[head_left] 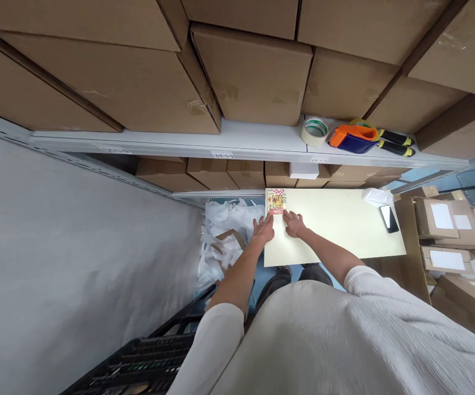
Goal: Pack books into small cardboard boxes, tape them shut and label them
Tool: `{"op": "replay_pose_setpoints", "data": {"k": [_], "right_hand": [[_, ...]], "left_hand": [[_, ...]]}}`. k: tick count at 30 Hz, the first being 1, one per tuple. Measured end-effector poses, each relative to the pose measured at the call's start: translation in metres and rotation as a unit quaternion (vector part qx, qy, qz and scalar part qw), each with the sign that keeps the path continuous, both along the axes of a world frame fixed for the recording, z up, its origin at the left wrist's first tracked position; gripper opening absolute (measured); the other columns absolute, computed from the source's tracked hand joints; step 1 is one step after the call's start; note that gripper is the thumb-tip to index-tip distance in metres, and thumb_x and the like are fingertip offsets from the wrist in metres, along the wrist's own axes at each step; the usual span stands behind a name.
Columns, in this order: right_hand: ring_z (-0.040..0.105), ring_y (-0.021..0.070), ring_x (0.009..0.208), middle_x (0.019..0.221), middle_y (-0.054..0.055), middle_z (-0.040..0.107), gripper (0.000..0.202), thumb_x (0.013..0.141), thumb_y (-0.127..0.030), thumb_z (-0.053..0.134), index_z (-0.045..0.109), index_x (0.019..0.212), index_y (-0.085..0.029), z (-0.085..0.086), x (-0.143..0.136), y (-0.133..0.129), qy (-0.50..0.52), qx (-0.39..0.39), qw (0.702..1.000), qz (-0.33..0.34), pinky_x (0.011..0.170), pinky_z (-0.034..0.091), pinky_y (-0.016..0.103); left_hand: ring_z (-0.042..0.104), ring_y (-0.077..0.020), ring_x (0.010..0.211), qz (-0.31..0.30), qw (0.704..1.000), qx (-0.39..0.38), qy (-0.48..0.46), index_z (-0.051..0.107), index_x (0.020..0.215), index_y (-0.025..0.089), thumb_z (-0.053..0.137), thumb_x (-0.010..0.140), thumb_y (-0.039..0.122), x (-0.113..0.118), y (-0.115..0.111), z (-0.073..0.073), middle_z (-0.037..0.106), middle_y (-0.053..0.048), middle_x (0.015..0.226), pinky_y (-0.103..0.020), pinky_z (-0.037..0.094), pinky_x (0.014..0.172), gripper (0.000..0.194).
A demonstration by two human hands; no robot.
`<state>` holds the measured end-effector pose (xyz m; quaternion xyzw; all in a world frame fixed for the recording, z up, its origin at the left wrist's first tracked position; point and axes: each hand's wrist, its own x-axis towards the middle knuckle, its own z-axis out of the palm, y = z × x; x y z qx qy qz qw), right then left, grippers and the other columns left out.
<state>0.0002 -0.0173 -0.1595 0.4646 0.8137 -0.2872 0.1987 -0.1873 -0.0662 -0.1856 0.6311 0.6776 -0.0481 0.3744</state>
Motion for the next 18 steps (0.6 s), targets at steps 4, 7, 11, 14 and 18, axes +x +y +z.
{"op": "replay_pose_setpoints", "data": {"k": [4, 7, 11, 14, 18], "right_hand": [[0.016, 0.0366, 0.168, 0.186, 0.006, 0.007, 0.082, 0.096, -0.024, 0.051, 0.027, 0.175, -0.022, 0.005, -0.003, 0.0, -0.028, -0.006, 1.0, 0.011, 0.132, 0.016, 0.059], [0.018, 0.0373, 0.167, 0.186, 0.008, 0.009, 0.079, 0.096, -0.024, 0.052, 0.032, 0.172, -0.022, 0.007, -0.004, 0.0, -0.025, -0.01, 1.0, 0.007, 0.131, 0.02, 0.059], [0.026, 0.0353, 0.163, 0.181, 0.01, 0.029, 0.065, 0.094, -0.015, 0.05, 0.053, 0.159, -0.02, 0.012, -0.002, 0.002, 0.033, 0.057, 0.998, 0.005, 0.127, 0.026, 0.056], [0.039, 0.0344, 0.153, 0.172, 0.011, 0.045, 0.057, 0.095, -0.012, 0.048, 0.064, 0.149, -0.02, 0.016, 0.005, 0.003, 0.091, 0.115, 0.989, -0.019, 0.122, 0.033, 0.053], [0.051, 0.033, 0.14, 0.159, 0.012, 0.059, 0.052, 0.095, -0.011, 0.048, 0.07, 0.141, -0.022, 0.017, 0.026, -0.005, 0.136, 0.137, 0.977, -0.094, 0.115, 0.041, 0.05]], "left_hand": [[0.027, -0.0421, 0.165, -0.012, 1.0, -0.008, 0.022, 0.033, 0.173, 0.025, 0.055, 0.089, 0.018, 0.0, 0.001, 0.002, 0.021, -0.009, 0.184, -0.072, 0.008, 0.133, 0.086], [0.038, -0.0424, 0.159, -0.007, 1.0, 0.003, 0.009, 0.041, 0.168, 0.023, 0.057, 0.089, 0.018, -0.001, 0.004, 0.003, 0.026, -0.013, 0.182, -0.07, 0.02, 0.131, 0.08], [0.05, -0.0381, 0.152, -0.008, 0.997, 0.072, -0.027, 0.052, 0.16, 0.021, 0.057, 0.091, 0.017, -0.008, 0.006, 0.004, 0.034, -0.013, 0.179, -0.057, 0.038, 0.127, 0.069], [0.056, -0.0349, 0.147, 0.023, 0.988, 0.135, -0.07, 0.059, 0.155, 0.021, 0.057, 0.093, 0.015, -0.017, 0.001, 0.005, 0.04, -0.011, 0.177, -0.05, 0.043, 0.126, 0.062], [0.056, -0.0321, 0.148, 0.089, 0.97, 0.181, -0.136, 0.065, 0.148, 0.019, 0.057, 0.094, 0.016, -0.023, -0.015, 0.005, 0.054, -0.013, 0.166, -0.047, 0.043, 0.128, 0.054]]}}
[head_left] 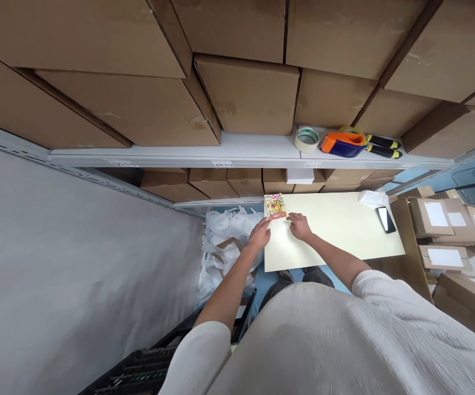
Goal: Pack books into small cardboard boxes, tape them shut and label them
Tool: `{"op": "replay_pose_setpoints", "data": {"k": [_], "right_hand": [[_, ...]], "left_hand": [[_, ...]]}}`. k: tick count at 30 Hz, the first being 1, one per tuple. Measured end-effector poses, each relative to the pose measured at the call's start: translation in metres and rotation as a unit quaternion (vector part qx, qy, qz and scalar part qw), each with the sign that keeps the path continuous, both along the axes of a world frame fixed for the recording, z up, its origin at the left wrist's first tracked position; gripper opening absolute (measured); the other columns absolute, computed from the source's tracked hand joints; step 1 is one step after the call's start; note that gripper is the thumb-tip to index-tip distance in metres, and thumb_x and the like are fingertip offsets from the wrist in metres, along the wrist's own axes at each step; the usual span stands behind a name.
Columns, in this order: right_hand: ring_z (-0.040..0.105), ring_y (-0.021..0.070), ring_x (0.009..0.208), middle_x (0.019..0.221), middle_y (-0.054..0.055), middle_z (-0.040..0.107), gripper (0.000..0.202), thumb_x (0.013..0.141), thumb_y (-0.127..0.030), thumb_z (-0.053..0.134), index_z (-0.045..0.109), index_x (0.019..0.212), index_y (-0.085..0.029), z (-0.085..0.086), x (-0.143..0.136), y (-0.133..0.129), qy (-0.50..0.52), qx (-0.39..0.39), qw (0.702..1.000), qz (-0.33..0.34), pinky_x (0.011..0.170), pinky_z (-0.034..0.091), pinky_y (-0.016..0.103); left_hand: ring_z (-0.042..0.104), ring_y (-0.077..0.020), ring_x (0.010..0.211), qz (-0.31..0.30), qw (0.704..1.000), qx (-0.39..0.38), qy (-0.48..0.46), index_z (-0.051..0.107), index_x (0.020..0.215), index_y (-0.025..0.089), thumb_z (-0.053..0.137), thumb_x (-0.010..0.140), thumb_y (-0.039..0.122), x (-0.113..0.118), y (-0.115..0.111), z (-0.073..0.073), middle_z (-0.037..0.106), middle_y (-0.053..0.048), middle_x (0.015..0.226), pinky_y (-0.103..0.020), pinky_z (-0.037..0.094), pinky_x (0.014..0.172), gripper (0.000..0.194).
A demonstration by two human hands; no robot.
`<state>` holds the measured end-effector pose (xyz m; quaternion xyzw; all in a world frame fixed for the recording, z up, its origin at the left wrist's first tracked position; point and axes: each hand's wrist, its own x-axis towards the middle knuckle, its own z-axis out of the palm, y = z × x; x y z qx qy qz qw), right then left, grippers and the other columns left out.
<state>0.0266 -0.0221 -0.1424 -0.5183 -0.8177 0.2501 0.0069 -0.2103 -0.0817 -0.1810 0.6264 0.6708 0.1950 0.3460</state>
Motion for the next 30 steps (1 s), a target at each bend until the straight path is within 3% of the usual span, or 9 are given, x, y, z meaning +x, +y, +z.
{"op": "replay_pose_setpoints", "data": {"k": [6, 16, 25, 28, 30], "right_hand": [[0.058, 0.0301, 0.132, 0.148, 0.009, 0.067, 0.047, 0.093, -0.012, 0.05, 0.075, 0.131, -0.024, -0.006, 0.054, -0.031, 0.034, -0.012, 0.996, -0.083, 0.11, 0.047, 0.047], [0.065, 0.0288, 0.129, 0.134, 0.009, 0.074, 0.039, 0.095, -0.017, 0.049, 0.076, 0.121, -0.024, 0.001, 0.15, -0.076, 0.119, 0.005, 0.976, -0.181, 0.114, 0.05, 0.048], [0.069, 0.0269, 0.124, 0.127, 0.009, 0.076, 0.036, 0.093, -0.017, 0.052, 0.078, 0.116, -0.024, 0.004, 0.198, -0.052, 0.154, 0.01, 0.972, -0.179, 0.113, 0.052, 0.046], [0.07, 0.0267, 0.122, 0.126, 0.009, 0.077, 0.036, 0.094, -0.017, 0.05, 0.078, 0.116, -0.023, 0.016, 0.21, -0.041, 0.167, 0.017, 0.971, -0.168, 0.113, 0.053, 0.046], [0.069, 0.027, 0.122, 0.128, 0.01, 0.076, 0.038, 0.096, -0.019, 0.049, 0.077, 0.121, -0.023, 0.034, 0.223, -0.028, 0.171, 0.033, 0.971, -0.161, 0.113, 0.052, 0.045]], "left_hand": [[0.063, -0.0274, 0.14, 0.037, 0.996, 0.032, -0.069, 0.068, 0.141, 0.02, 0.056, 0.097, 0.017, 0.017, -0.025, 0.004, 0.067, -0.012, 0.148, -0.046, 0.047, 0.125, 0.046], [0.069, -0.0254, 0.132, 0.024, 0.992, 0.037, -0.115, 0.073, 0.132, 0.023, 0.059, 0.095, 0.015, 0.08, -0.041, 0.017, 0.072, -0.011, 0.139, -0.045, 0.05, 0.121, 0.04], [0.07, -0.0251, 0.129, 0.032, 0.994, 0.044, -0.095, 0.073, 0.131, 0.021, 0.057, 0.096, 0.016, 0.127, -0.03, 0.041, 0.073, -0.012, 0.139, -0.046, 0.052, 0.119, 0.039], [0.071, -0.0244, 0.127, 0.031, 0.993, 0.052, -0.1, 0.072, 0.132, 0.023, 0.057, 0.096, 0.018, 0.151, -0.024, 0.05, 0.074, -0.01, 0.138, -0.046, 0.052, 0.119, 0.04], [0.071, -0.0243, 0.127, 0.025, 0.993, 0.053, -0.104, 0.072, 0.133, 0.023, 0.057, 0.097, 0.019, 0.169, -0.02, 0.056, 0.074, -0.01, 0.139, -0.046, 0.053, 0.118, 0.039]]}}
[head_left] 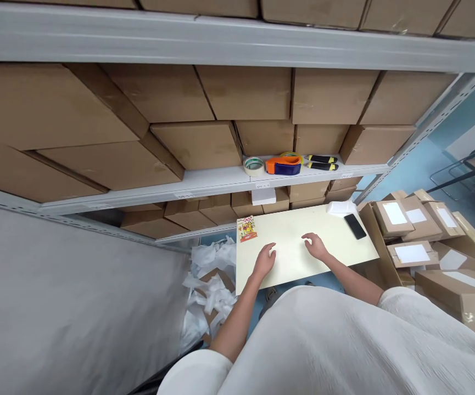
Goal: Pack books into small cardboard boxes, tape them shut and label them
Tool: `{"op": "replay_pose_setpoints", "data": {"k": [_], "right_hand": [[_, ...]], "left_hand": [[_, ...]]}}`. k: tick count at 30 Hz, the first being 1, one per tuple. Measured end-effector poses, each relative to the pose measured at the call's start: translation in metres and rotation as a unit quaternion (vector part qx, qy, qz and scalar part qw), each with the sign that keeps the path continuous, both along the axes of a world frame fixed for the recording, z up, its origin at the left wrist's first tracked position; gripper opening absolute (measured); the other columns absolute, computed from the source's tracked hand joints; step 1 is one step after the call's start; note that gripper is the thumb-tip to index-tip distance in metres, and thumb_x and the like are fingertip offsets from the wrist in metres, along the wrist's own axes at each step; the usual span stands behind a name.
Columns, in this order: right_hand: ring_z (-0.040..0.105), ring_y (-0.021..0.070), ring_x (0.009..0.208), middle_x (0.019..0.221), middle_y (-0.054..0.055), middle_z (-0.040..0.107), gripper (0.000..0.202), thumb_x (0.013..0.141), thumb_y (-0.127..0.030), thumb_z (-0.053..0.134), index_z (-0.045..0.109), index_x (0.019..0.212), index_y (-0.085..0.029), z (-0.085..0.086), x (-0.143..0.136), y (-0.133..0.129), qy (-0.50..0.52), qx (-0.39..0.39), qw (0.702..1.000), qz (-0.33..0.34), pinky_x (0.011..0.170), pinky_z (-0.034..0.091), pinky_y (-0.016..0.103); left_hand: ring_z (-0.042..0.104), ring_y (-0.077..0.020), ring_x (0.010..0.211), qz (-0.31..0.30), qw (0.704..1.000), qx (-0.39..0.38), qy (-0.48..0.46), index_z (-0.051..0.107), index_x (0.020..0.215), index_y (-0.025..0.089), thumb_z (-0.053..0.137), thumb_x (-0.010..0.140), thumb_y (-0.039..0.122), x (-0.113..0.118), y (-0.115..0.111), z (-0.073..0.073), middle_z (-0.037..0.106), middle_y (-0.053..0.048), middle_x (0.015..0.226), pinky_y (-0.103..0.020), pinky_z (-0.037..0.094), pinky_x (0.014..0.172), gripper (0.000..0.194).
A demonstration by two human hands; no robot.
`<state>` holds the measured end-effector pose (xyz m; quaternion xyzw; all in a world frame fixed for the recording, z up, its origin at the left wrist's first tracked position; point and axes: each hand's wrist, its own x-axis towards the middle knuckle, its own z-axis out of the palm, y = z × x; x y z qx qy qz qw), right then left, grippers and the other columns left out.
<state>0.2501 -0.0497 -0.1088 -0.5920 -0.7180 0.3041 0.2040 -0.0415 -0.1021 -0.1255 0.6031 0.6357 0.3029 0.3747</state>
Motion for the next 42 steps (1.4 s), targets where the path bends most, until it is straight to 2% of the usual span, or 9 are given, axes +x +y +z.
{"op": "replay_pose_setpoints", "data": {"k": [3, 9, 11, 14, 24, 30, 34, 39, 42], "right_hand": [[0.064, 0.0299, 0.13, 0.138, 0.013, 0.072, 0.043, 0.1, -0.023, 0.046, 0.071, 0.135, -0.023, 0.045, 0.029, 0.042, -0.017, 0.076, 0.997, -0.005, 0.116, 0.049, 0.048], [0.045, 0.0394, 0.142, 0.16, 0.021, 0.053, 0.059, 0.103, -0.028, 0.043, 0.051, 0.159, -0.014, 0.159, 0.088, 0.183, -0.152, 0.242, 0.958, -0.017, 0.118, 0.038, 0.057], [0.038, 0.041, 0.146, 0.164, 0.023, 0.047, 0.062, 0.104, -0.031, 0.044, 0.046, 0.163, -0.012, 0.181, 0.097, 0.217, -0.204, 0.251, 0.946, 0.012, 0.119, 0.034, 0.059], [0.037, 0.0419, 0.144, 0.163, 0.023, 0.048, 0.058, 0.106, -0.034, 0.044, 0.049, 0.16, -0.011, 0.192, 0.103, 0.242, -0.234, 0.248, 0.939, 0.045, 0.119, 0.03, 0.059], [0.053, 0.038, 0.12, 0.134, 0.022, 0.064, 0.037, 0.104, -0.028, 0.048, 0.064, 0.135, -0.016, 0.193, 0.105, 0.255, -0.18, 0.23, 0.954, 0.068, 0.105, 0.039, 0.052], [0.051, 0.0406, 0.122, 0.136, 0.021, 0.064, 0.05, 0.097, -0.026, 0.058, 0.059, 0.146, -0.017, 0.183, 0.112, 0.235, -0.169, 0.21, 0.963, 0.01, 0.104, 0.042, 0.055], [0.053, 0.0397, 0.124, 0.139, 0.02, 0.062, 0.053, 0.095, -0.029, 0.064, 0.062, 0.147, -0.019, 0.146, 0.135, 0.19, -0.178, 0.156, 0.971, -0.029, 0.103, 0.047, 0.052], [0.062, 0.0341, 0.121, 0.133, 0.016, 0.067, 0.048, 0.093, -0.03, 0.067, 0.068, 0.139, -0.018, 0.068, 0.165, 0.113, -0.17, 0.009, 0.98, -0.105, 0.101, 0.052, 0.043], [0.068, 0.0321, 0.117, 0.131, 0.018, 0.069, 0.047, 0.087, -0.027, 0.07, 0.071, 0.133, -0.016, 0.022, 0.179, 0.073, -0.183, -0.111, 0.965, -0.155, 0.092, 0.055, 0.037]], "left_hand": [[0.071, -0.0245, 0.126, -0.003, 1.0, 0.0, -0.002, 0.072, 0.133, 0.022, 0.057, 0.097, 0.02, 0.028, 0.004, 0.005, 0.074, -0.011, 0.139, -0.047, 0.053, 0.118, 0.039], [0.071, -0.0248, 0.127, 0.006, 1.0, -0.012, 0.003, 0.072, 0.132, 0.023, 0.056, 0.097, 0.021, 0.084, 0.0, 0.01, 0.074, -0.011, 0.138, -0.047, 0.055, 0.116, 0.038], [0.071, -0.0249, 0.127, 0.008, 1.0, -0.02, 0.0, 0.072, 0.133, 0.023, 0.055, 0.099, 0.022, 0.1, -0.005, 0.011, 0.074, -0.011, 0.139, -0.047, 0.056, 0.114, 0.038], [0.072, -0.0244, 0.125, 0.012, 1.0, -0.025, -0.003, 0.072, 0.133, 0.023, 0.056, 0.099, 0.022, 0.116, -0.014, 0.013, 0.073, -0.011, 0.139, -0.047, 0.058, 0.112, 0.038], [0.073, -0.0237, 0.124, 0.012, 1.0, -0.01, 0.023, 0.072, 0.132, 0.023, 0.055, 0.099, 0.023, 0.106, -0.01, 0.028, 0.075, -0.011, 0.137, -0.047, 0.058, 0.113, 0.037], [0.074, -0.0239, 0.121, -0.008, 0.999, -0.018, 0.029, 0.073, 0.129, 0.023, 0.055, 0.098, 0.023, 0.112, -0.006, 0.024, 0.076, -0.011, 0.135, -0.047, 0.059, 0.111, 0.036], [0.074, -0.0237, 0.12, -0.036, 0.999, -0.027, 0.026, 0.073, 0.129, 0.023, 0.055, 0.098, 0.023, 0.123, -0.006, 0.014, 0.076, -0.011, 0.134, -0.046, 0.059, 0.11, 0.037], [0.073, -0.0233, 0.122, -0.061, 0.997, -0.052, 0.023, 0.072, 0.131, 0.022, 0.054, 0.099, 0.024, 0.137, -0.011, 0.005, 0.075, -0.011, 0.137, -0.046, 0.057, 0.113, 0.037], [0.073, -0.023, 0.122, -0.068, 0.996, -0.059, 0.027, 0.073, 0.131, 0.023, 0.054, 0.099, 0.023, 0.14, -0.017, 0.004, 0.075, -0.01, 0.137, -0.046, 0.057, 0.113, 0.037]]}}
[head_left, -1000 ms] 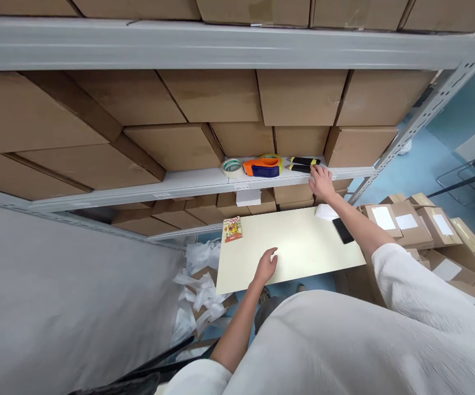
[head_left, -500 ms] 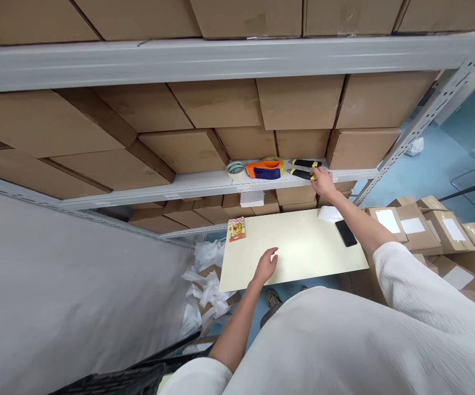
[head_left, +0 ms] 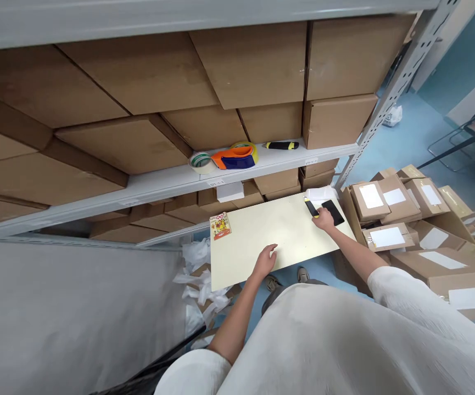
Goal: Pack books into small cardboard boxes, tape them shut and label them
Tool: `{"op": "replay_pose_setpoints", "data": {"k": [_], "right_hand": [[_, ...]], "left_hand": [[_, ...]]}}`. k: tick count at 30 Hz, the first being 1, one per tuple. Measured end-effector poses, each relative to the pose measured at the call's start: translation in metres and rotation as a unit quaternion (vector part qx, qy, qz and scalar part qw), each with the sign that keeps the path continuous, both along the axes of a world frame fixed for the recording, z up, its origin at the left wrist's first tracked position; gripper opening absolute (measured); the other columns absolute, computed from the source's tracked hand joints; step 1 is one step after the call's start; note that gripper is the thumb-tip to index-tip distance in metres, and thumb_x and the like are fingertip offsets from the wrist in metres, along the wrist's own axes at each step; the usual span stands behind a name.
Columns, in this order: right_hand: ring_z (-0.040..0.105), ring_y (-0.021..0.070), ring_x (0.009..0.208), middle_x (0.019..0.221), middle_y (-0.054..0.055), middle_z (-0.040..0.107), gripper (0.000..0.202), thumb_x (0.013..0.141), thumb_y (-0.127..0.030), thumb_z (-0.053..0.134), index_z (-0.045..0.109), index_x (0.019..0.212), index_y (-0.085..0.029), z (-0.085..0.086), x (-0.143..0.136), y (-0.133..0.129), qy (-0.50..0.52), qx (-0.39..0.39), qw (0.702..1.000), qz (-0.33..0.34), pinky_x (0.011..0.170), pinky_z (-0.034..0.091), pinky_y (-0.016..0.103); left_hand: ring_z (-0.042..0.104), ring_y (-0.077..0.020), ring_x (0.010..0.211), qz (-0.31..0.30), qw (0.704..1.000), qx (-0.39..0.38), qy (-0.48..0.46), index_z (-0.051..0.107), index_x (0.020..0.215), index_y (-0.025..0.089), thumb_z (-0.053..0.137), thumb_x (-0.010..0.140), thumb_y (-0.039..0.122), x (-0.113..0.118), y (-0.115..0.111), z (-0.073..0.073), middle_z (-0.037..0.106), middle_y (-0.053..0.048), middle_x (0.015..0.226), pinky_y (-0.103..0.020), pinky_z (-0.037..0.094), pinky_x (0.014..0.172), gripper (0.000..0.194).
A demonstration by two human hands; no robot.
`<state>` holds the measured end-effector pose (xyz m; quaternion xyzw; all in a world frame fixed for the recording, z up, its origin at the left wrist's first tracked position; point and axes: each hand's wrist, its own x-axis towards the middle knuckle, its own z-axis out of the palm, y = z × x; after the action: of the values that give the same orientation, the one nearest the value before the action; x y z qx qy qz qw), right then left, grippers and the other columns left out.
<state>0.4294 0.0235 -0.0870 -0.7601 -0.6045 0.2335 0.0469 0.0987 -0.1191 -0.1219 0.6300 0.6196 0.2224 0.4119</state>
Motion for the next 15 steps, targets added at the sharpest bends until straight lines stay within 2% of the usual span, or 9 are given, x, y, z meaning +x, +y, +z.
{"op": "replay_pose_setpoints", "data": {"k": [3, 6, 10, 15], "right_hand": [[0.069, 0.0323, 0.116, 0.131, 0.02, 0.069, 0.045, 0.087, -0.024, 0.069, 0.071, 0.13, -0.014, -0.033, 0.01, -0.026, -0.013, -0.062, 0.998, -0.031, 0.09, 0.056, 0.037], [0.068, 0.0335, 0.118, 0.131, 0.021, 0.067, 0.042, 0.088, -0.024, 0.068, 0.07, 0.13, -0.014, -0.052, 0.014, -0.039, -0.024, -0.086, 0.996, -0.031, 0.092, 0.056, 0.04], [0.064, 0.0345, 0.125, 0.134, 0.023, 0.064, 0.04, 0.093, -0.024, 0.066, 0.067, 0.132, -0.013, -0.064, 0.017, -0.046, -0.03, -0.096, 0.995, -0.018, 0.097, 0.054, 0.041], [0.061, 0.0334, 0.127, 0.136, 0.022, 0.062, 0.039, 0.096, -0.023, 0.066, 0.063, 0.134, -0.013, -0.07, 0.02, -0.054, -0.031, -0.105, 0.994, -0.017, 0.1, 0.051, 0.04]], "left_hand": [[0.073, -0.0226, 0.123, -0.005, 1.0, -0.008, 0.003, 0.073, 0.132, 0.023, 0.054, 0.099, 0.024, -0.001, -0.006, -0.001, 0.075, -0.01, 0.137, -0.045, 0.056, 0.114, 0.037], [0.073, -0.0226, 0.122, -0.004, 1.0, -0.014, 0.011, 0.072, 0.132, 0.022, 0.054, 0.1, 0.023, -0.003, -0.013, -0.002, 0.075, -0.01, 0.137, -0.045, 0.056, 0.115, 0.037], [0.073, -0.0233, 0.122, -0.011, 0.999, -0.026, 0.02, 0.072, 0.132, 0.022, 0.054, 0.101, 0.024, -0.005, -0.022, -0.005, 0.075, -0.01, 0.136, -0.045, 0.056, 0.114, 0.036], [0.071, -0.0235, 0.126, -0.018, 0.998, -0.045, 0.029, 0.071, 0.134, 0.022, 0.054, 0.102, 0.025, -0.006, -0.031, -0.006, 0.073, -0.011, 0.139, -0.044, 0.057, 0.113, 0.036]]}}
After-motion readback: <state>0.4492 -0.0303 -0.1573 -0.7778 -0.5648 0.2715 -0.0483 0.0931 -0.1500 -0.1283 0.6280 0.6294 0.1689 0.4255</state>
